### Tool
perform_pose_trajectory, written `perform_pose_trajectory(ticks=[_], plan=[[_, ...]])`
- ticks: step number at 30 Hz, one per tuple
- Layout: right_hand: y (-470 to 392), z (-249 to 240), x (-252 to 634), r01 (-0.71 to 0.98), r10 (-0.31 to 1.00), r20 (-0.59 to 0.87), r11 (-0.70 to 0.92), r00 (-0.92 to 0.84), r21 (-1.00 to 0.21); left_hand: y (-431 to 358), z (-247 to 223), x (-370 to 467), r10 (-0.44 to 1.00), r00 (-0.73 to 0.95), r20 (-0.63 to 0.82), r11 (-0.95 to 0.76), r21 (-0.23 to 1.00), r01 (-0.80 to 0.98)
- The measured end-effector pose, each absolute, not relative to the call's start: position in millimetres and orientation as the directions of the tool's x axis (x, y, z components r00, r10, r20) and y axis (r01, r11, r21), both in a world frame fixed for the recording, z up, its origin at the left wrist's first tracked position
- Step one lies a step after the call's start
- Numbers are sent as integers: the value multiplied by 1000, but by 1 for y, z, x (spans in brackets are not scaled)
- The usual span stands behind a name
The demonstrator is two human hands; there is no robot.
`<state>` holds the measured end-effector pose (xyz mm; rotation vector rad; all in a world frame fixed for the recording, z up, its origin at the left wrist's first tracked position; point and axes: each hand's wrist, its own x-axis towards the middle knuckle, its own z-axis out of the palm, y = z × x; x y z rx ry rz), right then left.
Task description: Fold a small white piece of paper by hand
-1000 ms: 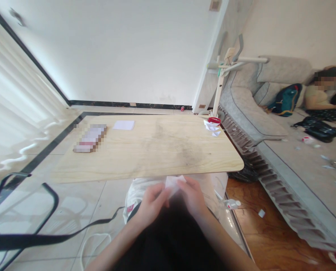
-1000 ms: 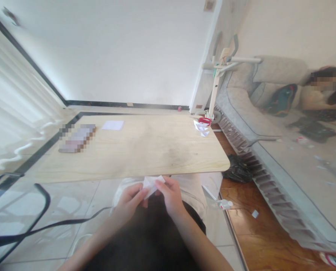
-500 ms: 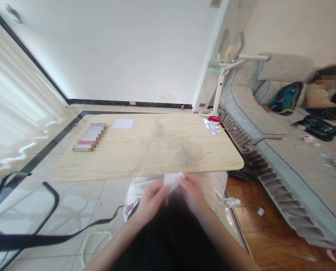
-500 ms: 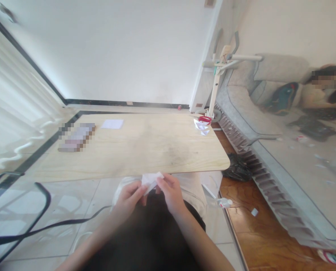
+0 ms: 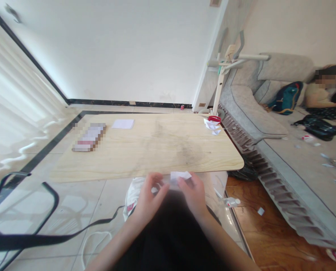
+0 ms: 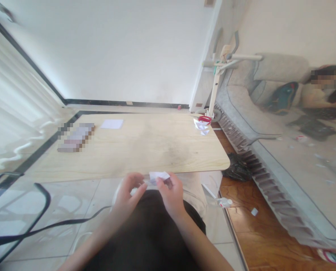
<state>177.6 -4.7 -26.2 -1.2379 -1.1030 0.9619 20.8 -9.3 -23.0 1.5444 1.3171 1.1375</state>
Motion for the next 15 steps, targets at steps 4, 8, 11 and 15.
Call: perform_pose_trajectory(ticks=[4,8,11,15], plan=[[-8,-25,179,332,882,428,350,197,-876,-14,-19,22,957,172,234,-282,887,366],[-9,-22,179,445,756,653,571,42,-690,-17,-17,26,964,191,187,-236,929,284],[-8,-23,179,513,718,696,595,6,-619,-16,-20,26,960,244,138,-190,960,205],[-8,-27,181,592,700,715,577,-2,-563,-14,-22,24,949,292,118,-169,973,158]])
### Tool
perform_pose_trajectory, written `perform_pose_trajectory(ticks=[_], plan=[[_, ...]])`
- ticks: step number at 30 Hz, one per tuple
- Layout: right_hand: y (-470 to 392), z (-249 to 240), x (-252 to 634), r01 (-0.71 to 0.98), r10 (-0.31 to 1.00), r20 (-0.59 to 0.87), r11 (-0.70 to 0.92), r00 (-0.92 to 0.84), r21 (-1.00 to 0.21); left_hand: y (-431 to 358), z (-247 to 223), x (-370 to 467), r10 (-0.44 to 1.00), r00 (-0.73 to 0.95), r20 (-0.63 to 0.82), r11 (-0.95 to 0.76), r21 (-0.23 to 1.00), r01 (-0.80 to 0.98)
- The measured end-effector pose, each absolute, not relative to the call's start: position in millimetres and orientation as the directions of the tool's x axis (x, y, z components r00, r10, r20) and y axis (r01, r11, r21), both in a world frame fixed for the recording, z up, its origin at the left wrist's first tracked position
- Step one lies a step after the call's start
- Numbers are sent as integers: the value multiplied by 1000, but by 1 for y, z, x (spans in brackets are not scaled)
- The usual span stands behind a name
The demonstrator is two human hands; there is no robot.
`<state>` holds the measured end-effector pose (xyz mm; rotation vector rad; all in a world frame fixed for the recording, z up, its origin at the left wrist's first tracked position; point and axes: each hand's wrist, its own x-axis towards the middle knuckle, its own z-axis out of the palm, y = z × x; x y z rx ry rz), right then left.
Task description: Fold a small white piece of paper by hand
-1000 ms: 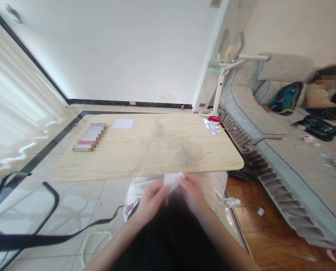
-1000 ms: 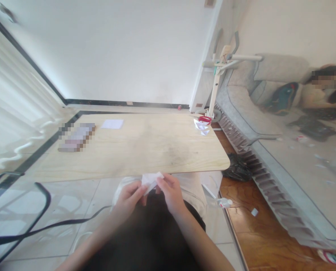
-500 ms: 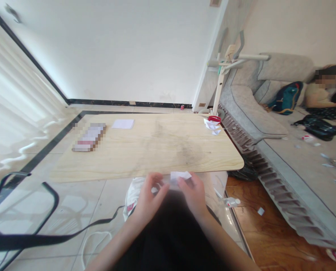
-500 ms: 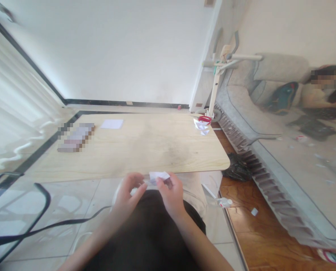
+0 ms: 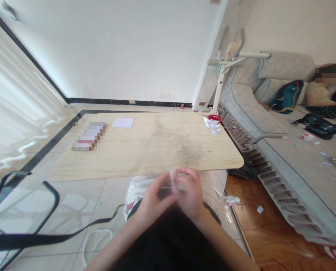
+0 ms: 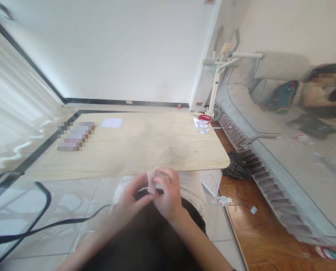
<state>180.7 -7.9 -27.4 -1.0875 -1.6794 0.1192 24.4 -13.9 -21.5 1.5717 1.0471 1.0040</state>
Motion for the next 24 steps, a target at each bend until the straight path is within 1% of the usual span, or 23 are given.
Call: perform_pose_trajectory(ticks=[3,5,10,13,16,19,21,24], plan=[[-8,-29,181,609,695,718,585,-37,-535,-13,-22,25,953,282,115,-176,963,203],[-7,-29,180,619,692,719,591,-59,-518,-14,-23,26,971,223,85,-132,970,206],[-6,-32,178,637,713,688,593,-133,-492,-11,-23,26,992,124,-2,-16,989,145],[-6,-32,179,628,729,668,590,-146,-507,-8,-21,26,993,102,-53,43,994,102],[-7,-31,182,589,754,640,587,-147,-555,-5,-19,24,986,118,-115,116,993,-1],[-8,-29,186,505,791,590,579,-160,-640,-4,-20,22,977,123,-176,191,975,-117],[-8,-27,188,438,817,548,565,-178,-700,-4,-22,21,964,143,-225,252,943,-216],[-8,-24,191,358,846,498,532,-189,-768,-3,-23,20,932,234,-276,344,878,-332]])
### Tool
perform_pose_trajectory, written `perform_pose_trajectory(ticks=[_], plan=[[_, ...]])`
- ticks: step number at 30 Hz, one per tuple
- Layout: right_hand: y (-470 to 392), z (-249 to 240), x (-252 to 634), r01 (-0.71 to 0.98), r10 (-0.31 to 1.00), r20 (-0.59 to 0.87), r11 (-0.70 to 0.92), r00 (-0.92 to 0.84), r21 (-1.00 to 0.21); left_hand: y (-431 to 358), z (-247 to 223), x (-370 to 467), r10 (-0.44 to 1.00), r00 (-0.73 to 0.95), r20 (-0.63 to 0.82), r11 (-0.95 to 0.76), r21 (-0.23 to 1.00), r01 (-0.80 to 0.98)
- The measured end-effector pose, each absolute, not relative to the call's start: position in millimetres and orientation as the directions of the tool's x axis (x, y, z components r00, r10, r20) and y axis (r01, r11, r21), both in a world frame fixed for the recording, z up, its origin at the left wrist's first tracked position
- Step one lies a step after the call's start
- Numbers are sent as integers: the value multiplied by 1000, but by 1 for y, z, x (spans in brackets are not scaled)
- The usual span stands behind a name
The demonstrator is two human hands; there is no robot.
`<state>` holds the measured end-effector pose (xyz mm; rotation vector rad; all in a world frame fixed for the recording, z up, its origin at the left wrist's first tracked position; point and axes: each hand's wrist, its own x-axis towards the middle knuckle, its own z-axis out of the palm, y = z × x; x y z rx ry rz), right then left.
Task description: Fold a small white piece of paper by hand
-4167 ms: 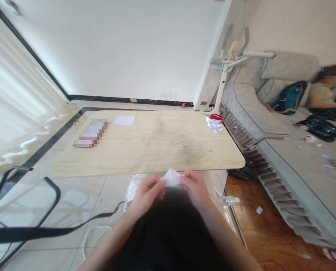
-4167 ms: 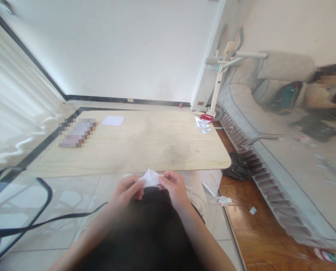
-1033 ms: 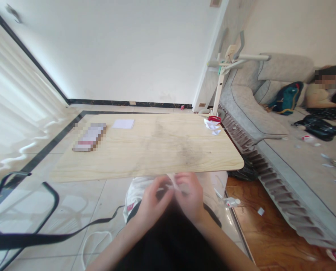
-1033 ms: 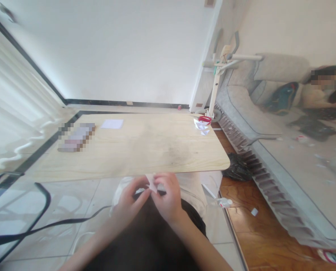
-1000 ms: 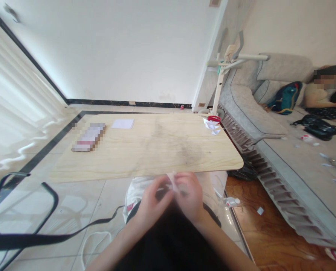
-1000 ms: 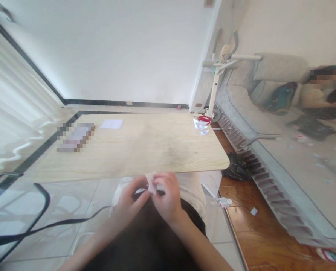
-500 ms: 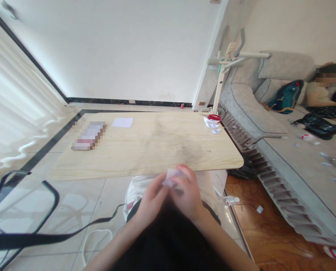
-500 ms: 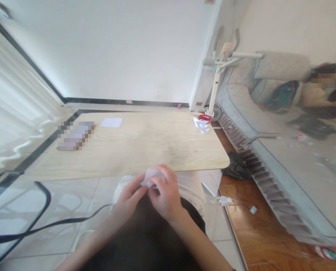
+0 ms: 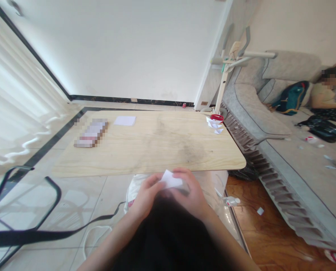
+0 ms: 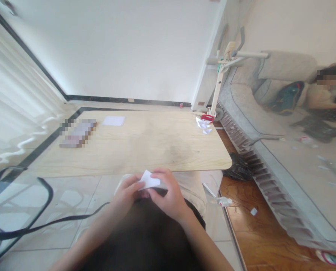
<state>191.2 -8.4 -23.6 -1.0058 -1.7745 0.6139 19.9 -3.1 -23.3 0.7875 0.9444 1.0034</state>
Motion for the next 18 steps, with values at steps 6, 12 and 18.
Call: perform_pose_trajectory(ticks=[6,12,18], plan=[[-8,-16,196,280,869,419,485,-266,-829,0,-23,16,887,349,-302,403,875,-268],[-7,-11,202,250,871,355,447,-338,-859,-2,-22,11,819,480,-316,442,879,-176],[-5,-8,207,252,862,312,431,-400,-867,-3,-13,12,810,498,-310,432,890,-147]])
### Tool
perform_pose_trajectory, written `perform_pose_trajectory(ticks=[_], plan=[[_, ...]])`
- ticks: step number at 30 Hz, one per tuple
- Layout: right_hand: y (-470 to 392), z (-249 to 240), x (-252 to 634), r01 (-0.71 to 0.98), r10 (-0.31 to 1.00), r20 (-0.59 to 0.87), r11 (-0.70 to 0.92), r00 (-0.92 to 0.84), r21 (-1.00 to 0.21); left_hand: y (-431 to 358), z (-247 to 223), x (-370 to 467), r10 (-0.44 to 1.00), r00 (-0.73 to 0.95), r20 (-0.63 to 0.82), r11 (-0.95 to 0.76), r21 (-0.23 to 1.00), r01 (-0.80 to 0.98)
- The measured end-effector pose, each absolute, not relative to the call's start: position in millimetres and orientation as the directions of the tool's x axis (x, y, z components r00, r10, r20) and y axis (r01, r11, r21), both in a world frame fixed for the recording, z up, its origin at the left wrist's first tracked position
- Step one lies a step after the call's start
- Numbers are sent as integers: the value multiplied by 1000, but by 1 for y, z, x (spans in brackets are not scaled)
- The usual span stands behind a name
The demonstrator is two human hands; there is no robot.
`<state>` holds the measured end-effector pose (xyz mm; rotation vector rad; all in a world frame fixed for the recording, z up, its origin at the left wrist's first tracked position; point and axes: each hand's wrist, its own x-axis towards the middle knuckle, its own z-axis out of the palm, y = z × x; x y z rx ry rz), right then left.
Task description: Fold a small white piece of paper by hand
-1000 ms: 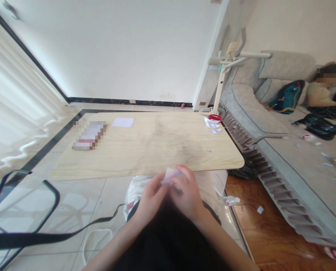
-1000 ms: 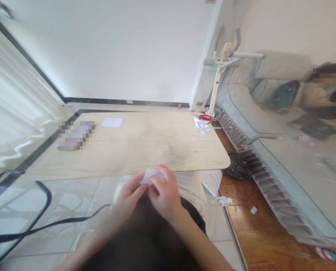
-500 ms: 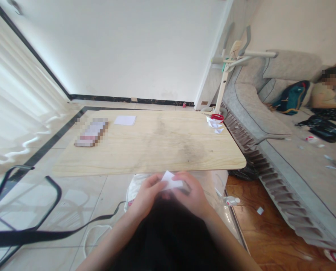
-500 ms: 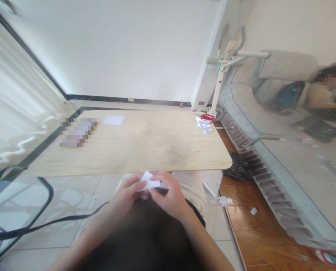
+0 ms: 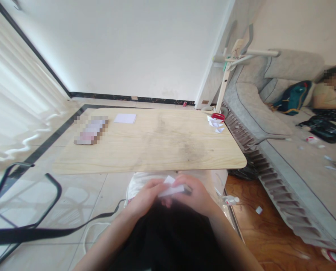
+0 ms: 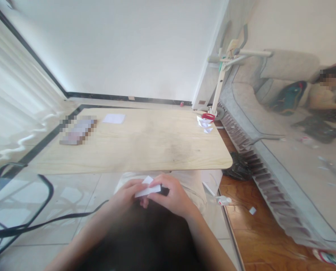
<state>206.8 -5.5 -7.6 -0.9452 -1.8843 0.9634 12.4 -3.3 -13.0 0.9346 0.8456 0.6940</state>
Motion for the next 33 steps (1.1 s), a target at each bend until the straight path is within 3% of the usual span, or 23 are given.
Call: perform_pose_trajectory(ticks=[5,9,14,21,27,33], plan=[[-3,-11,204,226,863,342,442,-372,-868,-1,-10,12,788,539,-296,425,896,-129],[-3,-14,202,212,899,337,400,-278,-892,-2,-6,12,838,479,-260,339,937,-84],[-4,-18,201,198,957,246,273,-151,-941,-4,-8,10,883,456,-114,124,992,10],[-8,-22,191,71,987,149,153,-54,-986,-5,-9,15,933,347,-91,58,993,105],[-5,-28,186,-117,996,43,34,-75,-992,-8,-4,17,961,270,-64,26,990,140],[-3,-28,189,-54,986,-58,-67,-155,-996,-8,-4,16,957,282,-65,31,992,120]])
